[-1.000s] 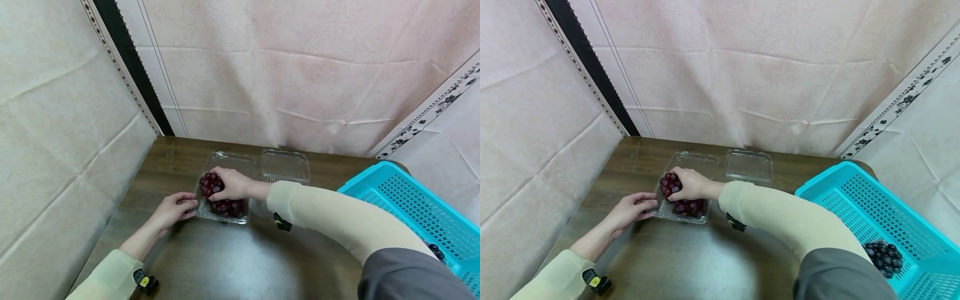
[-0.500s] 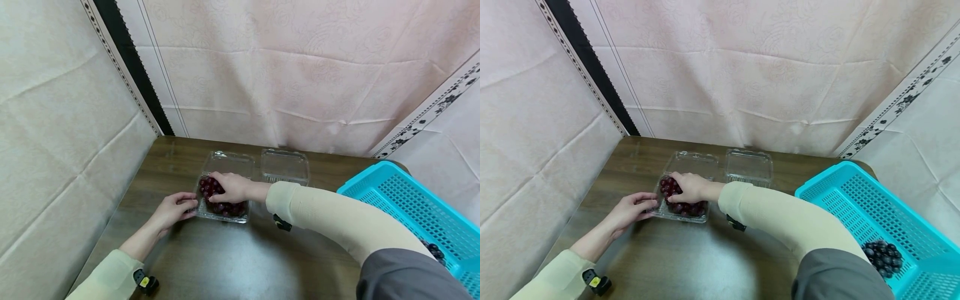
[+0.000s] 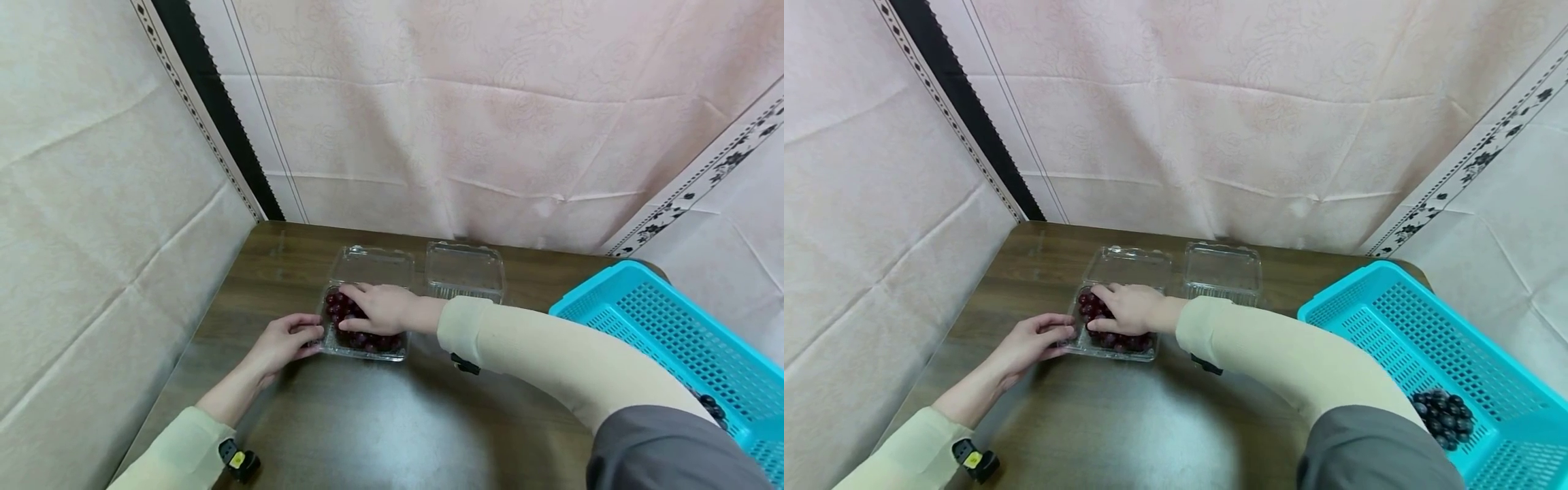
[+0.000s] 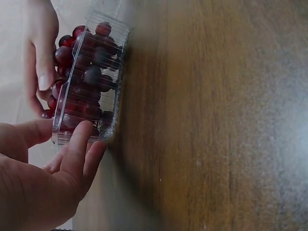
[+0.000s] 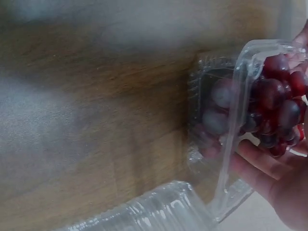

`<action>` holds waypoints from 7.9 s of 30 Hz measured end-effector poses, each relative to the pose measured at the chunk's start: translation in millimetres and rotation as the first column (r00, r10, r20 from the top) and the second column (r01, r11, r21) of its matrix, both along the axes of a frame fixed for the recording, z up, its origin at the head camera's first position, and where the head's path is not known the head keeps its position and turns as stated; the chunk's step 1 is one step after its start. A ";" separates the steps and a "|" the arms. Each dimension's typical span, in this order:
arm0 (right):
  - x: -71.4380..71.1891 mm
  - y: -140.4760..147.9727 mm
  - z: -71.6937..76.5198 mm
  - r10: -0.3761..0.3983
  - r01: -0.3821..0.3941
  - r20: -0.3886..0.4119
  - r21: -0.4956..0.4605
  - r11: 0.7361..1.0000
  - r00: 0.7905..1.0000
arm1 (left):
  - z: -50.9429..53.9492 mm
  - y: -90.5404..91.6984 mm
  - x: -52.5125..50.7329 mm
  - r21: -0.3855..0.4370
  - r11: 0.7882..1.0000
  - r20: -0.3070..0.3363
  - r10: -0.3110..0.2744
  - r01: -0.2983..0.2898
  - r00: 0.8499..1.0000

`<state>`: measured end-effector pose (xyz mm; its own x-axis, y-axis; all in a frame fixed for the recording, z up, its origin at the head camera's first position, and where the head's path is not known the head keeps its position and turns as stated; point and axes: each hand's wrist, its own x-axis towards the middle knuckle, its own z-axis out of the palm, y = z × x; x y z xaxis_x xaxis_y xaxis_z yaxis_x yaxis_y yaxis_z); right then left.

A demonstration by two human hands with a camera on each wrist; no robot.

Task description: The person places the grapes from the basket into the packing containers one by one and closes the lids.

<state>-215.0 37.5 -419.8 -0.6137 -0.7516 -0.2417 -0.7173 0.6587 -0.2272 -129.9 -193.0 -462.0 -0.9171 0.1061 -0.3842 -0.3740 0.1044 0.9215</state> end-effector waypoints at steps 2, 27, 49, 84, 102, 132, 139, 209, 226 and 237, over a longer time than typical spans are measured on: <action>1.9 0.7 0.6 -0.006 0.006 0.013 0.017 1.000 1.000 | -0.5 -0.3 -0.6 0.005 1.000 -0.004 -0.003 0.003 1.000; 8.7 8.2 7.1 0.100 -0.084 -0.202 0.088 0.993 0.974 | 0.3 2.8 -0.9 0.002 1.000 -0.002 -0.001 0.001 1.000; 16.9 23.4 6.4 0.077 -0.079 -0.154 -0.006 0.997 0.985 | 0.3 2.1 -1.3 0.015 1.000 0.007 -0.003 0.002 1.000; 13.5 92.3 56.5 -0.233 0.310 0.236 -0.376 0.873 0.943 | -0.1 -1.4 -3.7 -0.006 0.999 -0.018 -0.034 0.034 0.999; -62.4 94.0 61.8 -0.289 0.771 0.837 -0.222 0.596 0.464 | 1.0 -0.4 -2.5 -0.008 1.000 -0.001 -0.029 0.029 1.000; -76.7 98.1 14.2 -0.186 0.870 0.960 -0.098 0.483 0.211 | 2.4 -1.6 -4.6 0.006 0.999 0.012 -0.040 0.040 0.999; -76.8 93.5 10.7 -0.181 0.878 0.961 -0.101 0.469 0.207 | 1.8 -1.9 -4.9 0.010 0.999 0.006 -0.040 0.040 0.999; -6.2 90.4 37.4 -0.031 0.102 0.246 -0.281 0.954 0.969 | -2.1 -9.3 -1.9 0.096 0.995 0.028 -0.041 0.038 0.999; 9.1 92.0 32.6 0.041 -0.020 0.110 -0.182 0.983 0.993 | 16.9 -25.2 -8.0 0.069 0.997 0.031 -0.040 0.038 0.999; 15.6 92.0 26.8 0.088 -0.087 0.003 -0.121 0.989 0.996 | 21.4 -22.7 -2.9 0.034 0.994 0.043 -0.102 0.100 0.994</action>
